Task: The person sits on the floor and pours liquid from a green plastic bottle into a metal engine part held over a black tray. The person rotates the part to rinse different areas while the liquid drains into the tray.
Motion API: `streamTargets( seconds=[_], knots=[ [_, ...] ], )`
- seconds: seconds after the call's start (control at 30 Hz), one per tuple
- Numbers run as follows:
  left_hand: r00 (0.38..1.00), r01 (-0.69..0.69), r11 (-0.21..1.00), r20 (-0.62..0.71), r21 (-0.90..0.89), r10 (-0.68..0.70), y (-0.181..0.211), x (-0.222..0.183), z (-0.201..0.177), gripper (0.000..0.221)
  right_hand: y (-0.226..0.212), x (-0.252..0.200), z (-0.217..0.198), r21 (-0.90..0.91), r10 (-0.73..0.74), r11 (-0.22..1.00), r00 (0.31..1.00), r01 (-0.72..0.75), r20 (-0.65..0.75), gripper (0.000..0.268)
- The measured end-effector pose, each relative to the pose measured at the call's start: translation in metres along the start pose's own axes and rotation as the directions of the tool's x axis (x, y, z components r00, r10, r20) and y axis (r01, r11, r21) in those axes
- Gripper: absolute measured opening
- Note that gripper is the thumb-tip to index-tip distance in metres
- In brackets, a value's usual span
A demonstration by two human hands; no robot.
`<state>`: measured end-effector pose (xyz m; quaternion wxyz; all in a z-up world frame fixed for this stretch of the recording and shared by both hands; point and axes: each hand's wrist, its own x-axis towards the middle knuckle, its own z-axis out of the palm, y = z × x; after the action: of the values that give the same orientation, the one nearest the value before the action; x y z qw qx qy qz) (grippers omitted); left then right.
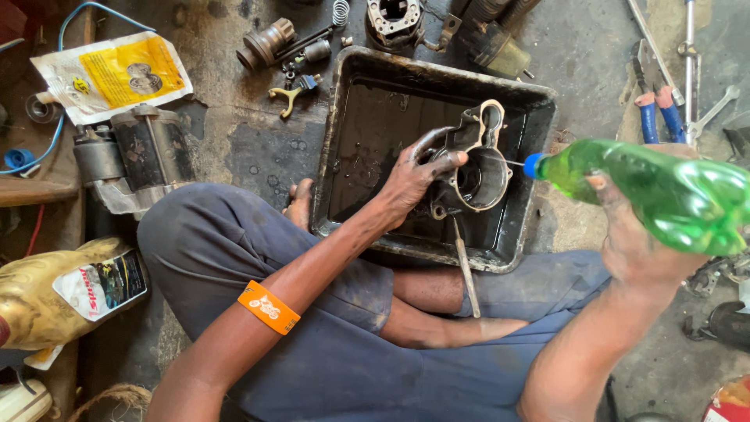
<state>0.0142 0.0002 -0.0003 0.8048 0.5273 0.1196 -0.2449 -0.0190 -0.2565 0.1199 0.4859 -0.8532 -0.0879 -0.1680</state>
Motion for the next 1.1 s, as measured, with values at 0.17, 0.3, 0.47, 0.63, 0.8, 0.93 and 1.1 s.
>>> streamTargets(
  seconds=[0.17, 0.3, 0.47, 0.63, 0.8, 0.93, 1.1],
  knots=[
    [1.000, 0.010, 0.997, -0.023, 0.073, -0.008, -0.013, 0.004, -0.004, 0.035, 0.006, -0.006, -0.009, 0.072, -0.011, 0.997, 0.999, 0.008, 0.045, 0.029],
    [1.000, 0.004, 0.997, 0.020, -0.076, -0.002, -0.022, 0.007, -0.007, 0.030, 0.005, -0.003, -0.004, 0.104, -0.017, 0.994, 0.999, 0.014, 0.030, 0.026],
    [0.987, 0.145, 0.944, 0.105, -0.295, -0.119, -0.024, 0.009, -0.010, 0.027, -0.003, -0.003, 0.000, 0.046, -0.025, 0.999, 0.992, 0.019, 0.124, 0.024],
    [0.986, 0.138, 0.937, 0.130, -0.322, -0.100, -0.022, 0.008, -0.010, 0.028, -0.009, 0.002, -0.004, 0.307, 0.036, 0.947, 0.979, -0.098, 0.201, 0.030],
    [0.998, 0.055, 0.998, 0.020, -0.010, -0.054, -0.007, 0.005, -0.004, 0.045, 0.000, 0.005, 0.008, 0.317, 0.159, 0.934, 0.987, -0.163, 0.038, 0.042],
    [0.971, -0.228, 0.908, 0.018, 0.352, 0.237, 0.016, -0.002, 0.009, 0.066, 0.033, 0.016, 0.021, 0.573, 0.249, 0.800, 0.967, -0.176, -0.051, 0.077],
    [0.869, -0.421, 0.630, 0.092, 0.653, 0.486, 0.038, -0.020, 0.021, 0.072, 0.065, 0.020, 0.005, 0.839, 0.377, 0.522, 0.924, -0.151, -0.068, 0.078]
  ],
)
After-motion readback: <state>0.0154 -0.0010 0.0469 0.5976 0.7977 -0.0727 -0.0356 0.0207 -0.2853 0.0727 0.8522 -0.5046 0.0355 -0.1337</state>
